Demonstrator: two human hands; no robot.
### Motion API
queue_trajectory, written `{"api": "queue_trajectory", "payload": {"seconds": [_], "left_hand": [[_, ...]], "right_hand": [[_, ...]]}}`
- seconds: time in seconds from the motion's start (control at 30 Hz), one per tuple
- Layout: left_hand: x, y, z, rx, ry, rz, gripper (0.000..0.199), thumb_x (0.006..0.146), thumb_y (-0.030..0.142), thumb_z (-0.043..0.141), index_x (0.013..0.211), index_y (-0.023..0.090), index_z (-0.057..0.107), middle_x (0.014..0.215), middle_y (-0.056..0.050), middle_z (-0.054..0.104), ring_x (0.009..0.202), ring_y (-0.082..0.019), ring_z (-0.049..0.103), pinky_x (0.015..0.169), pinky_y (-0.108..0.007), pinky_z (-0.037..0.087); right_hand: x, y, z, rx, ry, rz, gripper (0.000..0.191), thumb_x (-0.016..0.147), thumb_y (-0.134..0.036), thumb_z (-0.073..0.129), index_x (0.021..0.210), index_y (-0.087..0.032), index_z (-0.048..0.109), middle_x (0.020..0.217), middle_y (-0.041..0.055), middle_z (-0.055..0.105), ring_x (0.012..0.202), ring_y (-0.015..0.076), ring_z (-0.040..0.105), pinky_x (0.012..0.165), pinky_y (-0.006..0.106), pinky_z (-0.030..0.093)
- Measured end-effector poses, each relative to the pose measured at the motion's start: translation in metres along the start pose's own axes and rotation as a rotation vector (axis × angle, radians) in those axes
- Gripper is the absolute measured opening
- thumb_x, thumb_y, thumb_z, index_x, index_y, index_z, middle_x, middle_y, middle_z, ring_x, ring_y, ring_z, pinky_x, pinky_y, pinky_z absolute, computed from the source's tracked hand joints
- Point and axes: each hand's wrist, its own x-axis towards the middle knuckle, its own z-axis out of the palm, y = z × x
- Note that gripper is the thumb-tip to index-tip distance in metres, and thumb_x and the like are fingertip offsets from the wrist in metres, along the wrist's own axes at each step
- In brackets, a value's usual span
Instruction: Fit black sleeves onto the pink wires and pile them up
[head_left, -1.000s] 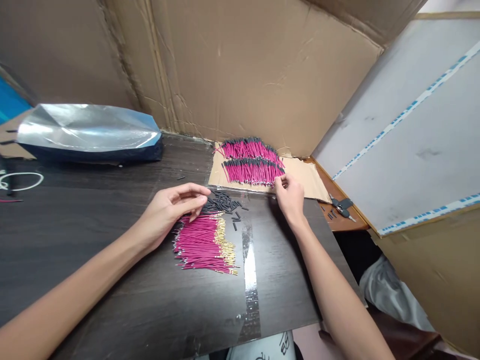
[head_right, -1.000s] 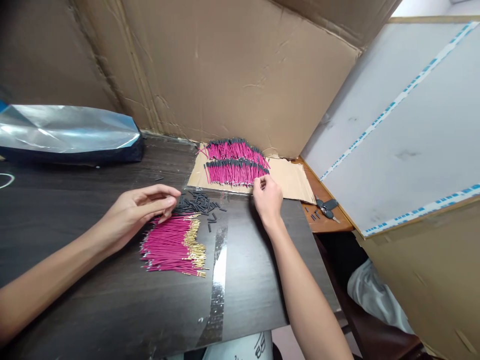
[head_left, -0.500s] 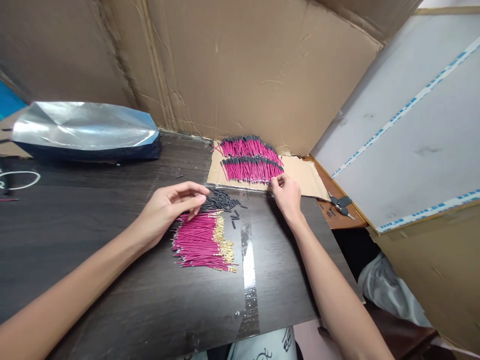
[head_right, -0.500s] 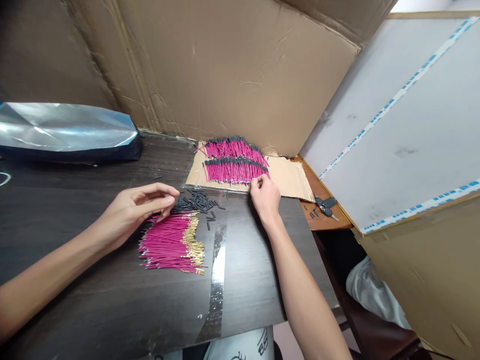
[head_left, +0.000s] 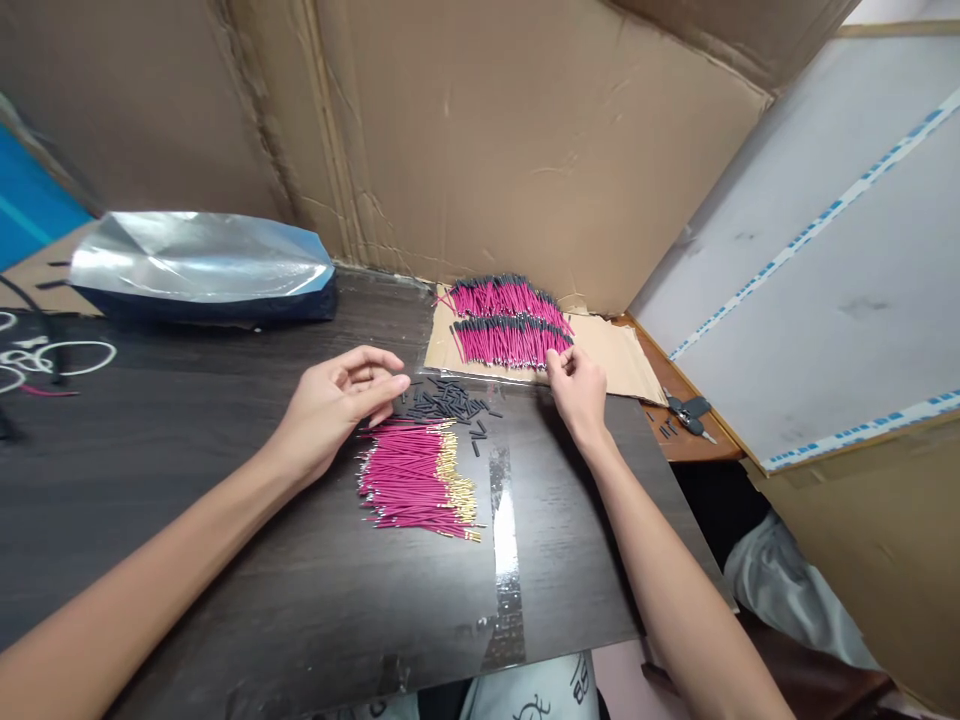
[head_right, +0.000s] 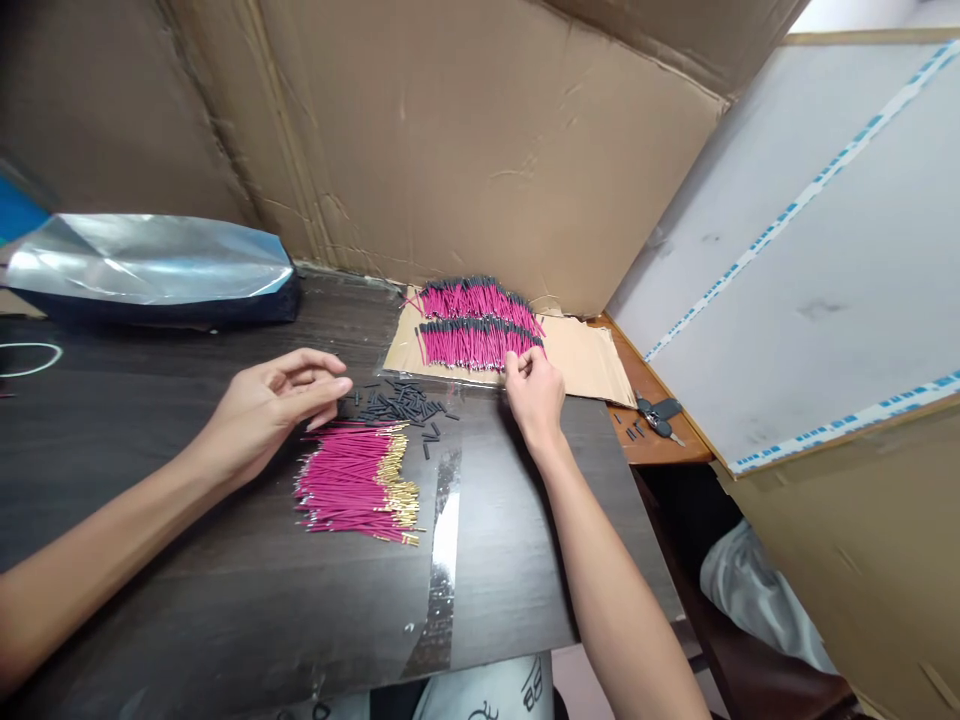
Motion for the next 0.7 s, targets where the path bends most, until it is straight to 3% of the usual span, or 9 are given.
{"api": "queue_trajectory", "payload": {"seconds": [0.13,0.23,0.37,0.5,0.6,0.7], "left_hand": [[0.002,0.004,0.000,-0.033,0.070,-0.011,0.036,0.073,0.036,0.089,0.093,0.017,0.066,0.062,0.004,0.049,0.048,-0.007,0.042,0.044,-0.022,0.033],[0.002,0.006,0.000,-0.033,0.072,-0.022,0.037,0.074,0.042,0.087,0.092,0.020,0.064,0.054,0.007,0.042,0.043,-0.007,0.035,0.042,-0.023,0.030],[0.001,0.004,-0.002,0.365,0.040,0.060,0.034,0.087,0.054,0.073,0.095,0.021,0.067,0.051,0.007,0.041,0.046,-0.010,0.038,0.048,-0.026,0.032],[0.002,0.002,-0.008,0.802,-0.125,0.260,0.030,0.090,0.050,0.066,0.091,0.021,0.074,0.067,0.002,0.058,0.063,-0.013,0.051,0.065,-0.029,0.039],[0.005,0.002,-0.012,0.912,-0.296,0.368,0.029,0.091,0.047,0.064,0.084,0.021,0.073,0.081,-0.002,0.065,0.077,-0.017,0.058,0.075,-0.032,0.043],[0.008,0.000,-0.016,0.963,-0.372,0.423,0.028,0.091,0.047,0.062,0.088,0.022,0.074,0.087,-0.004,0.066,0.087,-0.021,0.060,0.082,-0.035,0.045]], "right_hand": [[-0.003,-0.002,0.003,0.048,0.026,-0.076,0.042,0.095,-0.042,0.055,0.067,-0.023,0.030,0.059,-0.0062,0.036,0.057,0.0123,0.035,0.064,0.028,0.029],[-0.008,-0.006,0.006,0.107,-0.043,-0.135,0.049,0.097,-0.046,0.054,0.066,-0.023,0.023,0.058,-0.0069,0.025,0.056,0.0116,0.026,0.061,0.028,0.025],[-0.019,-0.021,0.008,0.184,-0.214,-0.192,0.053,0.100,-0.050,0.052,0.066,-0.023,0.022,0.059,-0.0061,0.024,0.055,0.0114,0.026,0.060,0.028,0.024],[-0.031,-0.037,0.008,0.138,-0.383,-0.237,0.049,0.104,-0.048,0.048,0.067,-0.023,0.027,0.061,-0.0042,0.032,0.059,0.0127,0.032,0.062,0.029,0.024],[-0.038,-0.044,0.008,0.020,-0.502,-0.260,0.046,0.107,-0.042,0.048,0.069,-0.022,0.031,0.062,-0.0026,0.039,0.060,0.0137,0.032,0.063,0.030,0.024],[-0.043,-0.048,0.008,-0.136,-0.607,-0.306,0.043,0.105,-0.038,0.055,0.071,-0.021,0.036,0.065,-0.0010,0.046,0.061,0.0141,0.035,0.062,0.030,0.022]]}}
